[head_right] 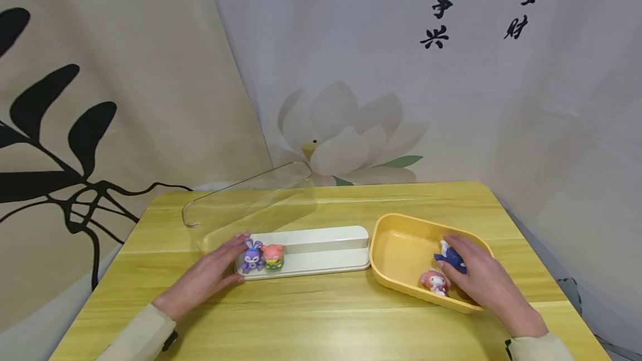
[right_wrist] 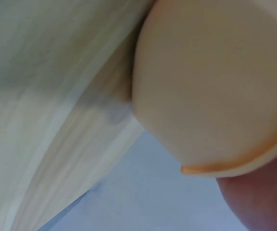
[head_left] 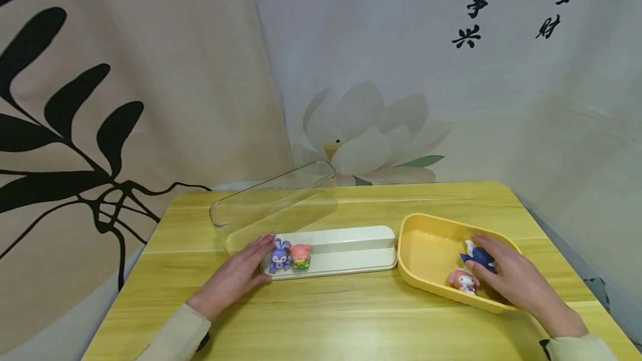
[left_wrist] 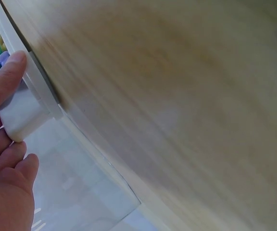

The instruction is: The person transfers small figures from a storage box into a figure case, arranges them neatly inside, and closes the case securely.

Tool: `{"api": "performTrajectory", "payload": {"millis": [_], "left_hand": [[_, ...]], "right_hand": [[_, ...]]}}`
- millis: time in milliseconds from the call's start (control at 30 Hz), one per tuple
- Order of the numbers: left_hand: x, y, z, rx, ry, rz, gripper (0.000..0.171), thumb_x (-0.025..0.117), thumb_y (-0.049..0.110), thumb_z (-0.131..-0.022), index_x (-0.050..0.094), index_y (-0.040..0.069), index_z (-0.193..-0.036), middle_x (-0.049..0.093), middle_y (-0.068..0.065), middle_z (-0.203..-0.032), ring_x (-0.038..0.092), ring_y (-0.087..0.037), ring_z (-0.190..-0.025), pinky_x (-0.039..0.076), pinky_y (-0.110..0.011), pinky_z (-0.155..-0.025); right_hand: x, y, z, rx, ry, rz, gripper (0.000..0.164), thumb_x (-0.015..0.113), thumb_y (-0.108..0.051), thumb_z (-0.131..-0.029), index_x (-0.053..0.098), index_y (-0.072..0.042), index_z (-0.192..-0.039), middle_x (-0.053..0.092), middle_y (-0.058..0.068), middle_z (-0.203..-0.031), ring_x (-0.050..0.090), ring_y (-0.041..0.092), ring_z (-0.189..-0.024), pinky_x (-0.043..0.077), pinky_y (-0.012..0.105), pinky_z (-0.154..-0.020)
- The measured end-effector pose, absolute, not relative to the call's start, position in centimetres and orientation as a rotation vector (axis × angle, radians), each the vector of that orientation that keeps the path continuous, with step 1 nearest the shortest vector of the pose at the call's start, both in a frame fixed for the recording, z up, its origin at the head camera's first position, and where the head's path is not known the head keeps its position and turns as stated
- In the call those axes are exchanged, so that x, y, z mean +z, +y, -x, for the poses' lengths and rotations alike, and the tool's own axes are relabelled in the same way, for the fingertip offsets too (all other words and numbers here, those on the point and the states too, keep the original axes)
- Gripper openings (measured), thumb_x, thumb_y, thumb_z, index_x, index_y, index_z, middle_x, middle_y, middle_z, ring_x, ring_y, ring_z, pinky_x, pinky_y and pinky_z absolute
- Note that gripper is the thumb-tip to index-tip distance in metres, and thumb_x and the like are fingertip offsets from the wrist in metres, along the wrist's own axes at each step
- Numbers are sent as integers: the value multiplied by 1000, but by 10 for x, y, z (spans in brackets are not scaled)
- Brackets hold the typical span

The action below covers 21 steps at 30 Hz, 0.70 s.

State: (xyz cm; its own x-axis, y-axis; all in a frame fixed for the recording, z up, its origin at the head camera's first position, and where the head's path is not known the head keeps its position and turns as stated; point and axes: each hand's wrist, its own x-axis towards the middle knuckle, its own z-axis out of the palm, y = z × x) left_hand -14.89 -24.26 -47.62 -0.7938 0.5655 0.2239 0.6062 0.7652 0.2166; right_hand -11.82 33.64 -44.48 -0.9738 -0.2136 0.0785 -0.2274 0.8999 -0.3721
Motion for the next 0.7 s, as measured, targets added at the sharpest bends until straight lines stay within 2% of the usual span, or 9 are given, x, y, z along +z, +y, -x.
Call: {"api": "performTrajectory", "payload": {"millis": [433, 700], "left_hand": [[-477, -243, 150, -388, -2799, 950, 74, 87, 26, -84, 56, 0, -146, 42, -15, -161, 43, -34, -146, 45, -45, -114], [-478, -243, 150, -396, -2808, 940, 75, 87, 27, -84, 55, 1, -147, 41, -15, -162, 43, -33, -146, 46, -45, -113]], "right_hand": [[-454, 341, 122, 477, -3061, -366, 65, 73, -38, -98, 55, 8, -140, 53, 36, -141, 51, 57, -125, 48, 72, -98], [-457, 342, 125, 433, -2998, -423, 58, 82, -22, -90, 60, 9, -134, 61, 33, -129, 60, 52, -116, 54, 67, -93]]}}
